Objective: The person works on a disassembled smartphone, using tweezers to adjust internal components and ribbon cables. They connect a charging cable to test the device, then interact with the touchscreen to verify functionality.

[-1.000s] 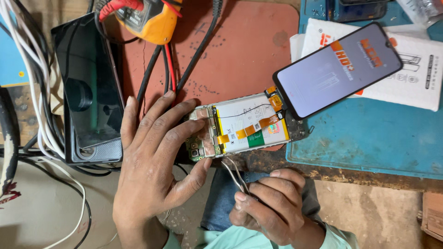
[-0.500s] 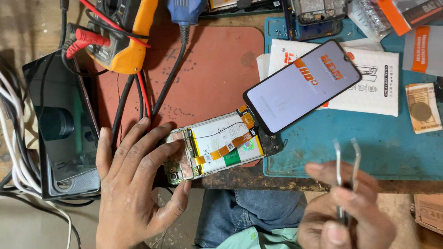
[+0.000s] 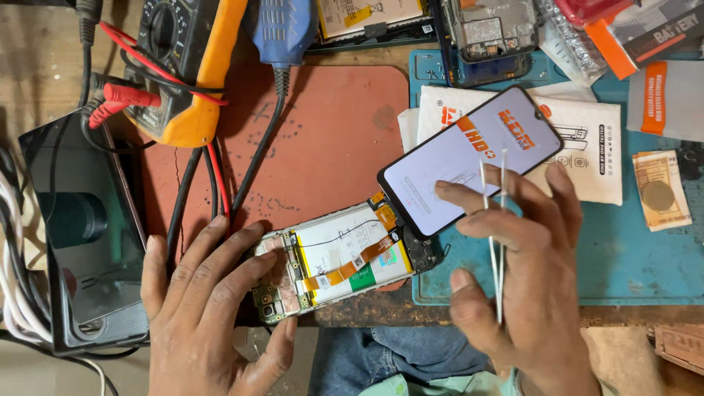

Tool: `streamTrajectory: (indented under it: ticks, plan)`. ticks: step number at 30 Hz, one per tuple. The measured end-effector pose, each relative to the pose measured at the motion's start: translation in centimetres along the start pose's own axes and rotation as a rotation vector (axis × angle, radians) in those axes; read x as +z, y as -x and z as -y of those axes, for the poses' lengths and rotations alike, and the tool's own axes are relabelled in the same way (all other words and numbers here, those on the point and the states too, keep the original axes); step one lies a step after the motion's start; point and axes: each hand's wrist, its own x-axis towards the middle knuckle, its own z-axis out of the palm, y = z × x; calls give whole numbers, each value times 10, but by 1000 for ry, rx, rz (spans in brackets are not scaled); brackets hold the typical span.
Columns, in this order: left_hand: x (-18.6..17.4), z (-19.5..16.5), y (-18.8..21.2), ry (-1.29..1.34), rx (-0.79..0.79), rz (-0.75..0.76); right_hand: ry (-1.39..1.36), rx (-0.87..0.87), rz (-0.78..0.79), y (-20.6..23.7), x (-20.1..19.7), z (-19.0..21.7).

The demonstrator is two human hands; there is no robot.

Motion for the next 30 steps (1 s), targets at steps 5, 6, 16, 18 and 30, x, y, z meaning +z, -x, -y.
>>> streamTrajectory:
  ticks: [5,6,16,18,30]
  plan:
    - [2,3,2,-7,-1,-10,-19,-77,137,-4,4,1]
    - [3,4,3,-10,-3,-10,-16,-71,147,-5,4,1]
    - [6,6,6,-28,-31,9,-73,14,106,-10,-2,14]
    - [6,6,6,-24,-31,10,-54,-11,123,-8,0,11]
    - [4,4,5,-10,-32,0,-61,18,102,-8,0,13]
